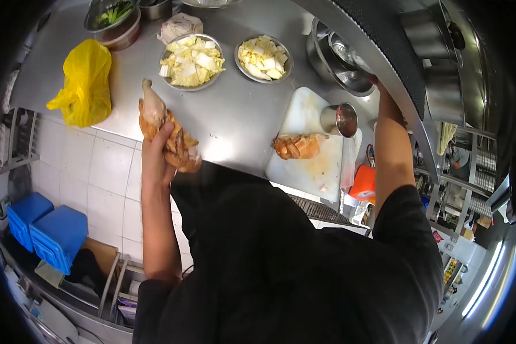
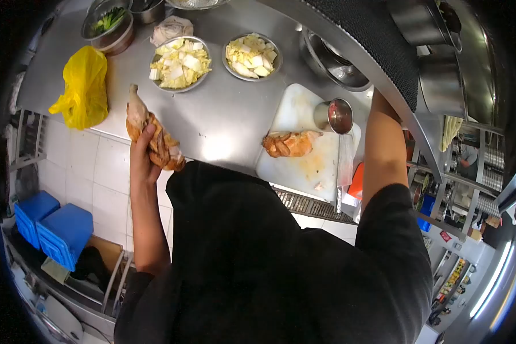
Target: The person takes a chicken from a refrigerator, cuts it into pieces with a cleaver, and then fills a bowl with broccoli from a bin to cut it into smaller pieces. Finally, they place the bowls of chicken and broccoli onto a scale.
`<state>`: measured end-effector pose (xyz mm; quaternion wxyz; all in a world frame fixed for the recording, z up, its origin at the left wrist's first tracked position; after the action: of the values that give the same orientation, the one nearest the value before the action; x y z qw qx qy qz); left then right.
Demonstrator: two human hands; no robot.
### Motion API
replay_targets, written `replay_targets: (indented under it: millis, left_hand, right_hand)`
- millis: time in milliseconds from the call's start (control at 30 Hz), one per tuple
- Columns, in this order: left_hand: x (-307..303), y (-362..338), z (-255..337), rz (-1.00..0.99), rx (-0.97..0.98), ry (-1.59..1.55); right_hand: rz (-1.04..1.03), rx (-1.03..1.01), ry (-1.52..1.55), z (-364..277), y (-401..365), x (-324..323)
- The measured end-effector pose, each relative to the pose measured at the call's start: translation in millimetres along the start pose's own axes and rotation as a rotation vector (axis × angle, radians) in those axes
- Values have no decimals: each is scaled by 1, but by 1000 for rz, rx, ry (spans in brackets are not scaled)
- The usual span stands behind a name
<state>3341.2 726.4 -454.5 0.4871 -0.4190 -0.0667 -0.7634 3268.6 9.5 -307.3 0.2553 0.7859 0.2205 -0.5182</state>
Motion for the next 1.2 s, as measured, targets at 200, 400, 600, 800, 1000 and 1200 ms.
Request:
replay_targets:
  millis: [200, 400, 600, 800, 1000, 1200]
  left_hand:
    - [35, -6, -22, -41, 65, -106]
    - [40, -24, -55, 10, 24, -117]
    - [62, -37, -57, 36, 36, -80]
    - [62, -54, -47, 81, 117, -52]
    - [47, -79, -51, 154, 154, -91]
    - [50, -87, -57, 179, 140, -106]
  right_hand:
    - [-53, 14, 220, 32, -55, -39]
    - [-553, -95, 302, -36, -121, 40]
    - [-873, -523, -22, -144, -231, 145]
    - [-600, -358, 40, -124, -175, 85]
    - [-166, -205, -324, -16, 5, 65]
    - [-244, -151, -296, -11, 29, 74]
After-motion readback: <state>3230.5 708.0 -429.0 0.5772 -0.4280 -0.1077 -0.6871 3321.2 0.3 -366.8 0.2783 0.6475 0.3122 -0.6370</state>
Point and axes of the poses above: each hand's wrist, its own y-axis towards the middle knuckle, its own x-axis out of the palm, z = x × y, the point moved 10 cm from there along y, towards the middle knuckle, and after that the axes turned 14 degrees about -z, right-handed, at the moved point
